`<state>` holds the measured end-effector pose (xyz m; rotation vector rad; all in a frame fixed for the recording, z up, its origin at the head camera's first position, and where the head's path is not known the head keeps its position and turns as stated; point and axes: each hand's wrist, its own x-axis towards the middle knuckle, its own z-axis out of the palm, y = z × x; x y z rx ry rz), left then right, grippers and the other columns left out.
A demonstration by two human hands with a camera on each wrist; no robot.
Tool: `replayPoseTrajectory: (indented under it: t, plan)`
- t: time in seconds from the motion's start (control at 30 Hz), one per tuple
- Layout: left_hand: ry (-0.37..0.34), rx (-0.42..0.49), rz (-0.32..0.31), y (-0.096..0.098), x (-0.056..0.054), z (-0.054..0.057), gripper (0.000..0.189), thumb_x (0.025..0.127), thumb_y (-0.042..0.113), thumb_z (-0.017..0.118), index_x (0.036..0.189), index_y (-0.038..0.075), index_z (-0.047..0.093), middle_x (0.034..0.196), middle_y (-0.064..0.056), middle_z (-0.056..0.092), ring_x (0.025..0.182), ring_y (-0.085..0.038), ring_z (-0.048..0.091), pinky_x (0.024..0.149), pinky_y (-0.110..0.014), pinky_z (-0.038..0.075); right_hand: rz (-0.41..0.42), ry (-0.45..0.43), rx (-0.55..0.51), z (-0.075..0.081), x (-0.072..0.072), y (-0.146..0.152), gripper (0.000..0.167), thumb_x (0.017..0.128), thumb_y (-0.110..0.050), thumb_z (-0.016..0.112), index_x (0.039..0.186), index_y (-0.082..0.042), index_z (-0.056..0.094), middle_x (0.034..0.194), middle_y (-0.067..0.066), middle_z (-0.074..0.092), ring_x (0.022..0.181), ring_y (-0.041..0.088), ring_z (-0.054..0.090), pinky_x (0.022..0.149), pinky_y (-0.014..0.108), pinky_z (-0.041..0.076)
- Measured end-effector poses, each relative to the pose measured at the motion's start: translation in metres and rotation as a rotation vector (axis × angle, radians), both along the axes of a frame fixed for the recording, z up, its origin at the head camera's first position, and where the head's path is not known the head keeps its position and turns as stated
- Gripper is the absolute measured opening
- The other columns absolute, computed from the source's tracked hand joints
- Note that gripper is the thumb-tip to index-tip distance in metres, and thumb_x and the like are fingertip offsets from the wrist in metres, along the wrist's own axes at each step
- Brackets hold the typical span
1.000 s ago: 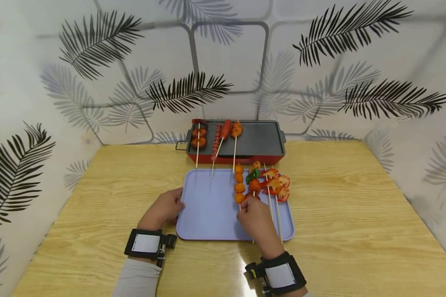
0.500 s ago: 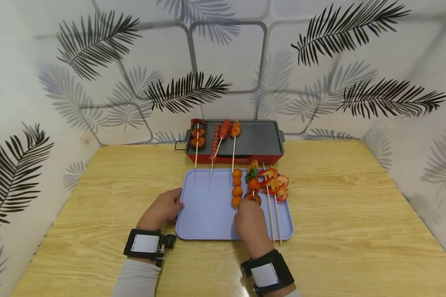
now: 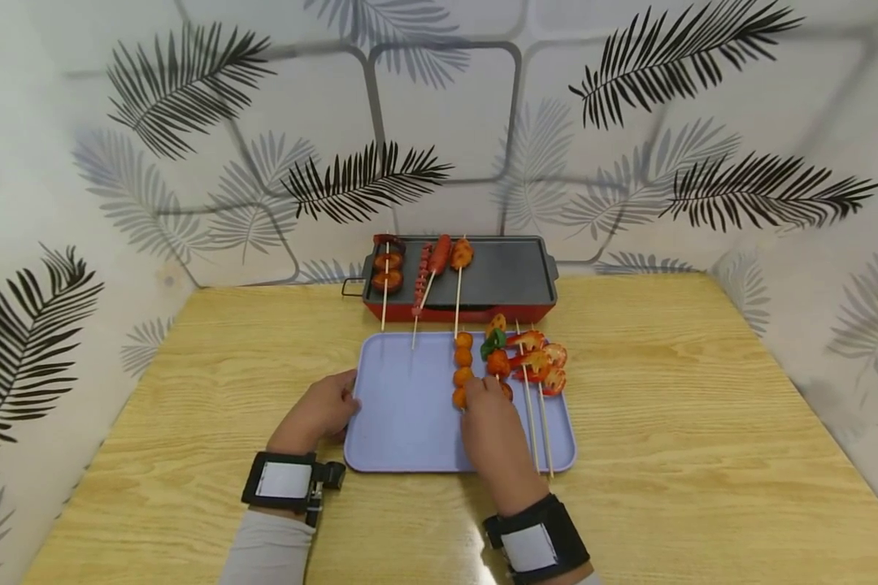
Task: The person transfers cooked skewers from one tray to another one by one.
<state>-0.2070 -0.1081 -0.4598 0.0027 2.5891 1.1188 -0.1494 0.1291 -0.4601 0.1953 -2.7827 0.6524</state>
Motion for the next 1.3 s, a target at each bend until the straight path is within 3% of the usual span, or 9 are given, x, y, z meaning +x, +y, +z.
replayPoseTrajectory:
  t: [0.13,0.23,0.37,0.5,0.63,0.8,0.93,1.13,1.3]
  plan:
    - [-0.005,-0.007,0.004,0.000,0.000,0.001,0.051,0.096,0.002,0.052,0.147,0.003,0.046,0.118,-0.018,0.065,0.077,-0.021,0.062,0.059,-0.031,0.051,0.073,0.118,0.034,0.001,0.000,0.003,0.031,0.080,0.003,0.077,0.108,0.005,0.065,0.103,0.018,0.060,0.089,0.032,0.062,0.075,0.042,0.054]
    - [0.000,-0.021,0.001,-0.001,0.000,0.001,0.052,0.096,0.003,0.052,0.148,0.002,0.045,0.120,-0.018,0.064,0.078,-0.020,0.062,0.059,-0.030,0.051,0.106,0.155,0.070,0.003,0.000,0.003,0.042,0.080,-0.005,0.079,0.118,0.004,0.064,0.122,0.024,0.060,0.113,0.039,0.058,0.092,0.049,0.050]
    - [0.006,-0.017,-0.002,-0.001,0.000,0.000,0.051,0.096,0.003,0.052,0.147,0.002,0.046,0.119,-0.017,0.064,0.078,-0.021,0.061,0.059,-0.030,0.051,0.105,0.046,0.152,0.008,0.002,0.004,0.066,0.083,-0.024,0.081,0.139,-0.002,0.055,0.149,0.027,0.039,0.141,0.044,0.031,0.107,0.061,0.033]
    - [0.000,0.008,0.006,-0.002,-0.001,0.000,0.051,0.096,0.003,0.051,0.147,0.004,0.046,0.116,-0.015,0.064,0.077,-0.021,0.062,0.059,-0.031,0.051,0.098,-0.097,0.219,0.012,0.005,0.005,0.086,0.085,-0.045,0.076,0.153,-0.008,0.038,0.161,0.024,0.016,0.148,0.044,0.003,0.108,0.070,0.018]
    - [-0.005,0.019,0.011,-0.003,0.000,0.000,0.051,0.097,0.003,0.050,0.147,0.005,0.047,0.112,-0.014,0.065,0.075,-0.021,0.061,0.057,-0.030,0.051,0.096,-0.147,0.225,0.014,0.004,0.011,0.091,0.088,-0.054,0.068,0.157,-0.009,0.029,0.162,0.023,0.007,0.148,0.041,-0.008,0.109,0.071,0.012]
    - [-0.020,0.030,0.019,-0.004,-0.001,0.000,0.050,0.097,0.003,0.050,0.147,0.005,0.047,0.103,-0.013,0.065,0.069,-0.021,0.060,0.055,-0.030,0.049,0.067,-0.138,0.180,0.018,-0.001,0.023,0.090,0.090,-0.049,0.069,0.156,-0.003,0.029,0.161,0.027,0.007,0.147,0.046,-0.001,0.109,0.069,0.016]
    - [-0.020,0.021,0.025,-0.004,-0.001,-0.001,0.051,0.098,0.004,0.051,0.149,0.004,0.044,0.111,-0.014,0.064,0.071,-0.020,0.060,0.057,-0.030,0.049,0.043,-0.115,0.137,0.020,-0.005,0.039,0.087,0.091,-0.041,0.071,0.153,0.004,0.029,0.158,0.033,0.010,0.145,0.052,0.004,0.108,0.068,0.023]
    - [-0.025,0.031,0.025,-0.002,-0.001,-0.001,0.054,0.097,0.003,0.050,0.150,0.001,0.041,0.129,-0.017,0.060,0.077,-0.020,0.061,0.059,-0.029,0.049,-0.010,-0.116,0.048,0.021,-0.007,0.066,0.080,0.092,-0.028,0.070,0.150,0.009,0.029,0.156,0.037,0.009,0.143,0.055,0.004,0.110,0.066,0.020]
    - [-0.026,0.013,0.030,-0.003,-0.001,-0.002,0.054,0.097,0.004,0.050,0.151,0.001,0.040,0.131,-0.017,0.058,0.075,-0.020,0.060,0.059,-0.029,0.049,-0.044,-0.151,0.004,0.024,-0.008,0.084,0.079,0.093,-0.024,0.068,0.150,0.011,0.026,0.156,0.038,0.005,0.143,0.055,0.002,0.107,0.068,0.019]
